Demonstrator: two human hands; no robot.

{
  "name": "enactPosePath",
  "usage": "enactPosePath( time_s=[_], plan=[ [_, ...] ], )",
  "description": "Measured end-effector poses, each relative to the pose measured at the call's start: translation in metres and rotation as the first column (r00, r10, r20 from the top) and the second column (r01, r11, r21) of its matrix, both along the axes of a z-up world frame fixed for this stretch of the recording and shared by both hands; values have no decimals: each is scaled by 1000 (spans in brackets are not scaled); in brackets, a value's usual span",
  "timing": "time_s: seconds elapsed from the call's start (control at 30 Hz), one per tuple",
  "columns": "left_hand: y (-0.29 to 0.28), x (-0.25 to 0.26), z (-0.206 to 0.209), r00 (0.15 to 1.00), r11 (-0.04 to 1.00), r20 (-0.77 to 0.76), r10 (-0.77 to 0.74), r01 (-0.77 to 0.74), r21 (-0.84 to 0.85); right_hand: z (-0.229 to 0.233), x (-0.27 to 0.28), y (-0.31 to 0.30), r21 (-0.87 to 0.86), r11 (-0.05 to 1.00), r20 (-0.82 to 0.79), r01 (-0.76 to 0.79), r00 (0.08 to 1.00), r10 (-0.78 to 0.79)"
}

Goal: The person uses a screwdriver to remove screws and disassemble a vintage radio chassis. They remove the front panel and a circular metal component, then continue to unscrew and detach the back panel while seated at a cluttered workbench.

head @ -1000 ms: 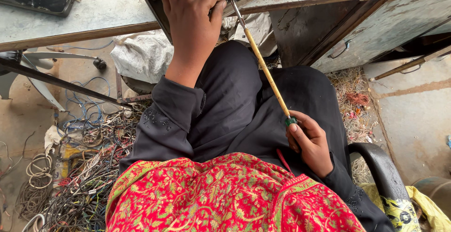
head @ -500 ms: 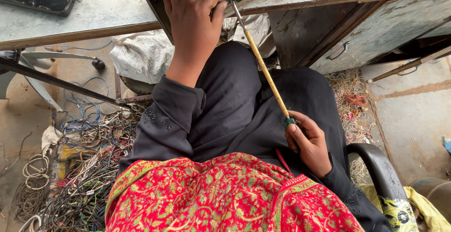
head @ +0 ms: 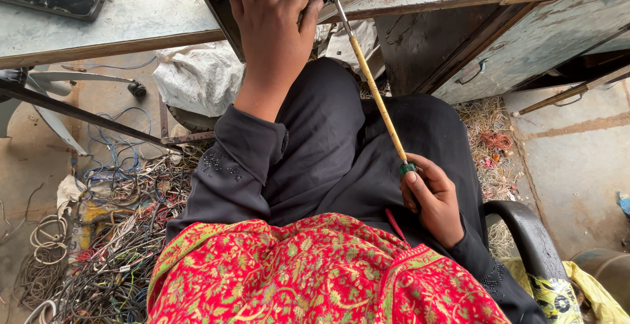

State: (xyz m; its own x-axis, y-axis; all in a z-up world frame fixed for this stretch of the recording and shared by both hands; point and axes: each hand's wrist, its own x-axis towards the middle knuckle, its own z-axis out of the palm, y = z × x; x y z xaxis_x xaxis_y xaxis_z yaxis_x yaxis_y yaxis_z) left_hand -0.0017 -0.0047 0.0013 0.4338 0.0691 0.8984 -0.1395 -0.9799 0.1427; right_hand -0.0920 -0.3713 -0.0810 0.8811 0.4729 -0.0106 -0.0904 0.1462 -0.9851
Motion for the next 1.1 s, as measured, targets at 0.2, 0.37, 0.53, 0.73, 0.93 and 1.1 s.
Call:
enactPosePath(
  time_s=[0.2,0.37,0.53,0.73,0.93,1.1],
  plan=[
    [1,-1,3,999,999,-29,-23,22,-36,0,0,0,-18,1000,-21,-16,1000,15],
    [2,1,3,999,998,-17,-36,35,-49,1,-1,0,-32,999,-23,-23,999,22],
    [3,2,1,999,997,-25,-39,37,-64,2,0,0,-31,999,-17,-24,1000,23],
    [3,3,0,999,997,-25,-32,30,-67,-1,1,1,-31,999,2,-34,999,34],
    [3,4,-1,999,997,-15,-43,42,-72,-3,2,0,-30,999,-16,-30,999,29],
    [4,2,0,998,996,-1,-64,64,-59,-5,4,0,-9,999,-53,-42,998,42]
  ],
)
